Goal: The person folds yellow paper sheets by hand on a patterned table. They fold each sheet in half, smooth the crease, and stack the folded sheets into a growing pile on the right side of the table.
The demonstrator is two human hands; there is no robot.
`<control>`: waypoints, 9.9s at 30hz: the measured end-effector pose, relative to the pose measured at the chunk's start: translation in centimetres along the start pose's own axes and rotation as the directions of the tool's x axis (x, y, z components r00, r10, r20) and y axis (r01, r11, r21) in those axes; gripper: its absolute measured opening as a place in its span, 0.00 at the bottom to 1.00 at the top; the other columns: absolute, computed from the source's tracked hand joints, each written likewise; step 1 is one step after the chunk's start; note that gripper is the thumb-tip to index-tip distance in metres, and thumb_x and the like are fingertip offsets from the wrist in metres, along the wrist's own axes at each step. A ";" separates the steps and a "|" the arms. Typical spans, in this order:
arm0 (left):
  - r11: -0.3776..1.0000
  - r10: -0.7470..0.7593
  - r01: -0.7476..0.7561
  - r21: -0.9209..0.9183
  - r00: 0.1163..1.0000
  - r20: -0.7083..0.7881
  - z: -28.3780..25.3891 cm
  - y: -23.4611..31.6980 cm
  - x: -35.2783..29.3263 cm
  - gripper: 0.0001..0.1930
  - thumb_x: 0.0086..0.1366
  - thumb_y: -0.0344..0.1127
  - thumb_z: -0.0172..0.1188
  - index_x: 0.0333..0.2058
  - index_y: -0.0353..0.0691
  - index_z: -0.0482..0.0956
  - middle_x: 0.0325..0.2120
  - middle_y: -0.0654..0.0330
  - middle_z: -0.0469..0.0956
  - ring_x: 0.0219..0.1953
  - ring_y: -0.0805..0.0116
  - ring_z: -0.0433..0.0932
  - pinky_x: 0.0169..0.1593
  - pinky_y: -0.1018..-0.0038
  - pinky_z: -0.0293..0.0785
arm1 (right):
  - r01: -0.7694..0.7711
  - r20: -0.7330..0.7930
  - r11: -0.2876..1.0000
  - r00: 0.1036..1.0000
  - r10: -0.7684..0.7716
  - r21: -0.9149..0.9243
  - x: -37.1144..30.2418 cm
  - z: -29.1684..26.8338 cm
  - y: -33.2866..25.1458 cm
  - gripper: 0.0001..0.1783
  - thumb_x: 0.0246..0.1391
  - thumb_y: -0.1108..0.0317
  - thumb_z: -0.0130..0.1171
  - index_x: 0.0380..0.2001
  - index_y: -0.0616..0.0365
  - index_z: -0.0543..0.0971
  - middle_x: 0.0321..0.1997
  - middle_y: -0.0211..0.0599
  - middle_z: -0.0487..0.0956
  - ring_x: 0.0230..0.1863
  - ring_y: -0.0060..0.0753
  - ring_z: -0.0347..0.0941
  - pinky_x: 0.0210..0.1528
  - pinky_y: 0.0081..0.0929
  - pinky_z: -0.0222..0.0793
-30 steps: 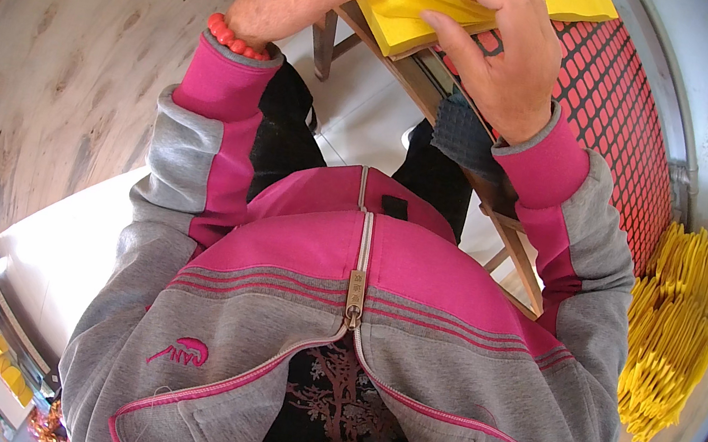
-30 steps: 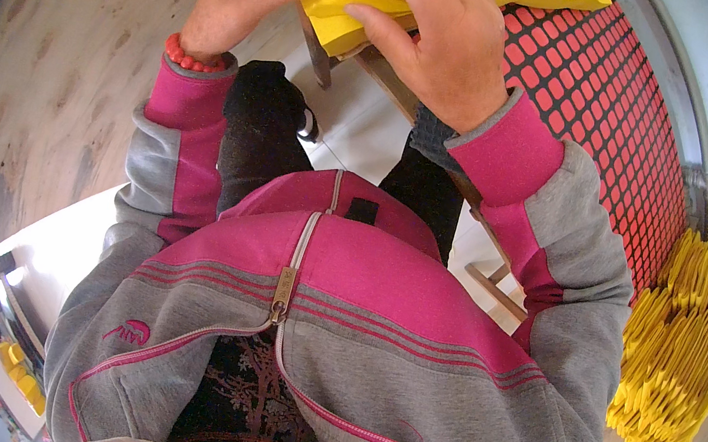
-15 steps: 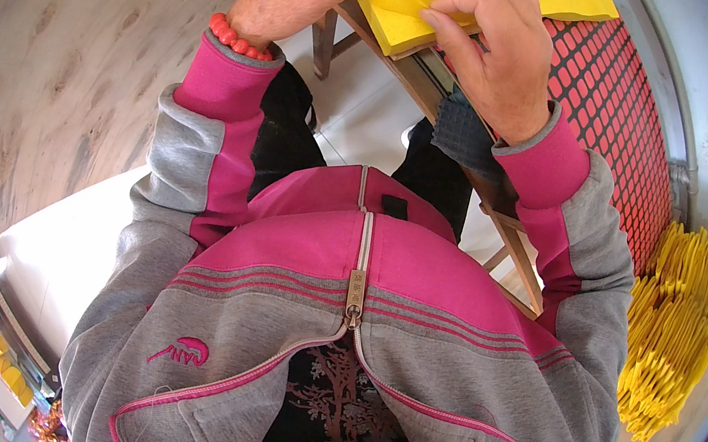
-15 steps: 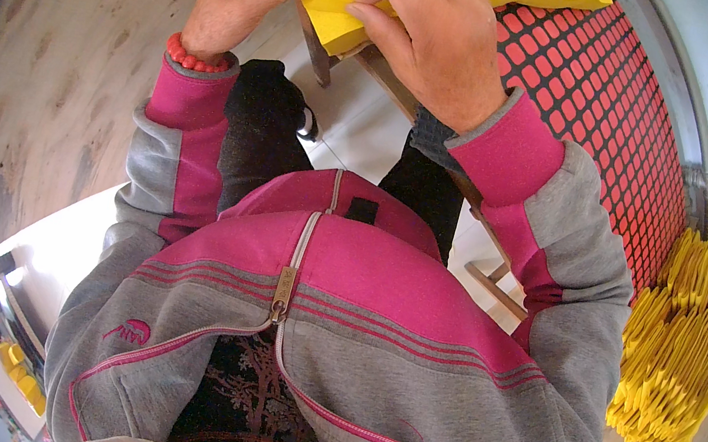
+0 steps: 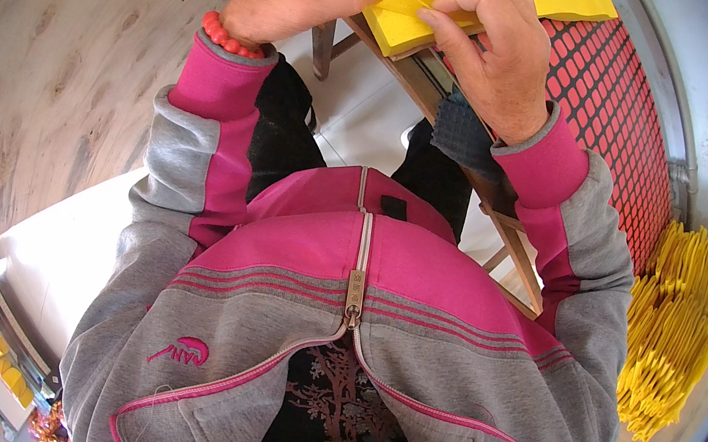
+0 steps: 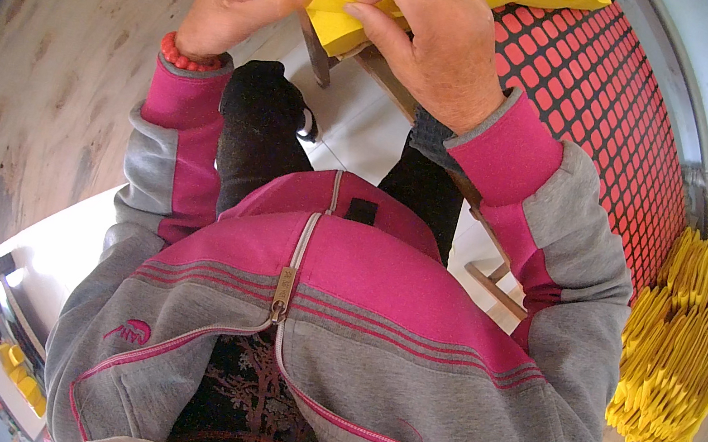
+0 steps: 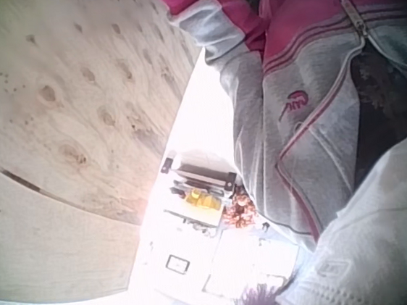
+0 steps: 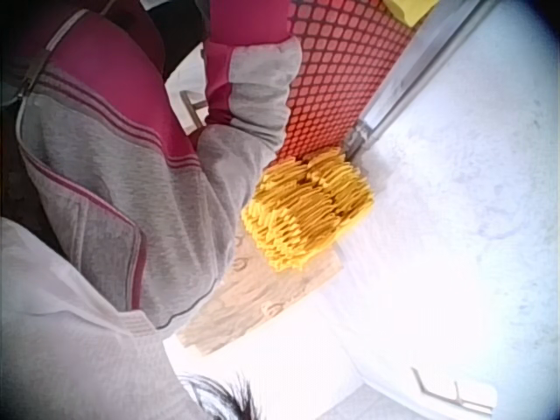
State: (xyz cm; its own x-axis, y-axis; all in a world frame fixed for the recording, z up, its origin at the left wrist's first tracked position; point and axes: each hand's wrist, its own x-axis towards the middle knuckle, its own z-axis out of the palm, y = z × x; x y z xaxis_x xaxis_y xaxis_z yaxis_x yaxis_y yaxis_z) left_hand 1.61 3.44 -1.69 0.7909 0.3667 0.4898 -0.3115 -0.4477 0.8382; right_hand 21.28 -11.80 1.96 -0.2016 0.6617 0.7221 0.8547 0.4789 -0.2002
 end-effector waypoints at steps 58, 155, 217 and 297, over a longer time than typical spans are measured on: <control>0.971 -0.077 0.060 -0.230 0.995 -0.065 0.8 -0.6 -0.2 0.01 0.69 0.24 0.60 0.37 0.37 0.78 0.33 0.71 0.74 0.34 0.83 0.70 0.38 0.81 0.66 | 0.017 -0.015 0.999 1.000 -0.018 -0.043 0.0 0.0 -0.1 0.13 0.45 0.73 0.74 0.34 0.55 0.79 0.54 0.43 0.82 0.61 0.53 0.76 0.64 0.52 0.67; 0.994 -0.064 0.073 -0.076 0.992 0.113 -0.6 1.3 0.1 0.08 0.64 0.22 0.58 0.41 0.36 0.81 0.33 0.66 0.77 0.35 0.77 0.75 0.39 0.78 0.72 | -0.092 0.129 0.980 0.989 0.070 0.178 0.0 -0.1 -1.6 0.07 0.56 0.78 0.67 0.37 0.63 0.79 0.44 0.40 0.84 0.41 0.36 0.82 0.43 0.25 0.77; 0.996 0.067 -0.066 -0.065 0.998 0.020 0.6 0.1 0.2 0.02 0.70 0.26 0.59 0.40 0.36 0.79 0.35 0.67 0.77 0.31 0.82 0.74 0.35 0.82 0.71 | -0.056 0.027 0.997 0.998 0.054 0.059 0.2 0.1 -2.2 0.13 0.45 0.78 0.71 0.33 0.60 0.77 0.53 0.57 0.80 0.53 0.57 0.78 0.55 0.40 0.73; 0.963 -0.101 0.066 -0.263 0.987 -0.121 1.1 -0.9 -0.4 0.01 0.71 0.27 0.63 0.37 0.38 0.80 0.31 0.72 0.76 0.33 0.83 0.72 0.36 0.82 0.69 | -0.002 0.037 0.995 0.999 0.005 -0.095 -0.1 -0.1 -1.8 0.11 0.50 0.72 0.71 0.35 0.58 0.80 0.61 0.55 0.78 0.63 0.60 0.73 0.67 0.55 0.63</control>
State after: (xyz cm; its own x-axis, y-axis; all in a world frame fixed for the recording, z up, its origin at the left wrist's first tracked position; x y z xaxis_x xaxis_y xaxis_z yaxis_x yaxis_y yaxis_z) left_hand 2.13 2.83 -2.89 0.7485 0.5062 0.4284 -0.3860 -0.1927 0.9021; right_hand 19.80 -12.85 2.30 -0.2147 0.6854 0.6958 0.8967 0.4207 -0.1378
